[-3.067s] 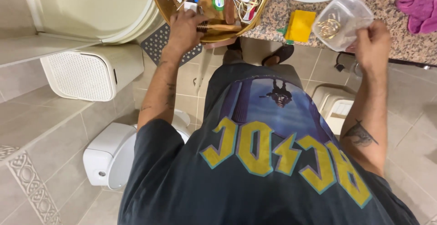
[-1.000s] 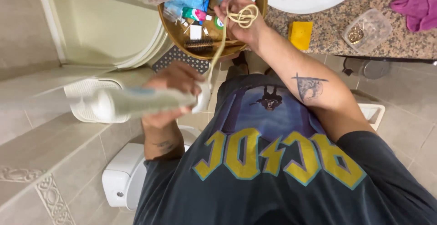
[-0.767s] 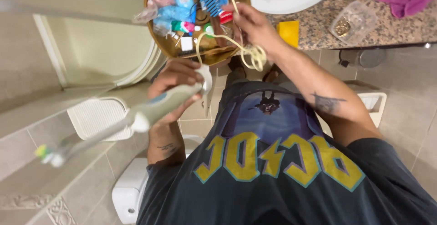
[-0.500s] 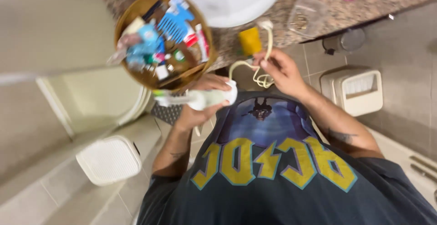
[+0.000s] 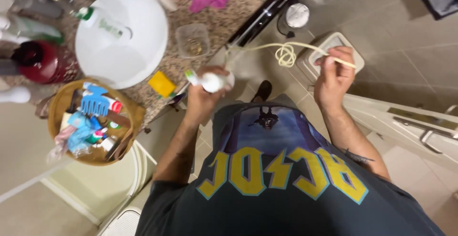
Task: Organizing various toiletries, brushes, and personal care items in a bathroom basket and on the vanity counter.
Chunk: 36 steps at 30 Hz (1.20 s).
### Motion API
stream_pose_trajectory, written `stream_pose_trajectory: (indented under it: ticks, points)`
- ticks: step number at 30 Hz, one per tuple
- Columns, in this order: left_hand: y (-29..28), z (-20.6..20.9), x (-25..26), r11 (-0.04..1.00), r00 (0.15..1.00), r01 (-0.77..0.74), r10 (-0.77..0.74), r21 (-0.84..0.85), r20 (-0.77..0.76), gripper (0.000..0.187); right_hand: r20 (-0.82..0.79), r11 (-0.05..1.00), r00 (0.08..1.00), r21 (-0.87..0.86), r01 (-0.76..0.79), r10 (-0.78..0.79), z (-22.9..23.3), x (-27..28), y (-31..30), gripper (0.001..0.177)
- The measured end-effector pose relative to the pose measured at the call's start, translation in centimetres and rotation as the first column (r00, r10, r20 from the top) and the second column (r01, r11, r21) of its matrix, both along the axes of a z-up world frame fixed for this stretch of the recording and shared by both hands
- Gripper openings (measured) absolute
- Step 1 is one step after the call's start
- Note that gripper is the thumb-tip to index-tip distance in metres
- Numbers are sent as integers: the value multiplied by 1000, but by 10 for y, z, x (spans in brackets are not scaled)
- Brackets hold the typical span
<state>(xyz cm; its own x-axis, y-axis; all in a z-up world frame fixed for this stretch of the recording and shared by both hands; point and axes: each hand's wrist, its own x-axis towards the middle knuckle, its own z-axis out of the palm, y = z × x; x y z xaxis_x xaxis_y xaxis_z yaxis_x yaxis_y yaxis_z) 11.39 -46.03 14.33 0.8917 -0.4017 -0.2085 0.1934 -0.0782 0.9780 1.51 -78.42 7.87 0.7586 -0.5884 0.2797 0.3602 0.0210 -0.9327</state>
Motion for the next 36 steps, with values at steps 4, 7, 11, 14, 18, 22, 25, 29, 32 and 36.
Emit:
stream_pose_trajectory:
  ticks: [4,7,11,14,18,22,25,29,32,36]
  points:
    - [-63,-52,33,988,969,8,31,-157,245,29,63,982,992,160,98,-110,-5,-6,-82,16]
    - [-100,-71,65,984,987,-29,56,-178,151,37,32,864,994,499,74,-103,-1,-3,-125,23]
    - [-143,-95,131,985,985,-38,66,-169,162,34,122,597,986,802,-32,-111,-42,17,-170,28]
    - [-181,-148,189,974,974,-99,136,-202,182,35,41,600,993,799,35,-112,-57,46,-180,30]
    - [-235,-203,269,965,934,-193,237,-179,266,34,-295,973,954,202,115,-51,-49,120,-178,30]
    - [-283,-208,330,962,924,-268,271,-49,271,50,-313,999,949,3,34,-32,-26,215,-192,26]
    - [-309,-260,365,960,913,-266,221,90,342,53,-307,953,950,-267,-145,59,-7,287,-199,24]
    - [-340,-304,397,943,904,-231,117,240,412,25,-325,809,938,-515,-284,123,4,376,-209,16]
    - [-366,-290,410,917,884,-274,120,292,451,27,-425,691,897,-612,-384,122,9,414,-211,15]
    - [-390,-277,413,871,852,-341,128,353,508,30,-448,725,879,-551,-413,160,6,444,-213,17]
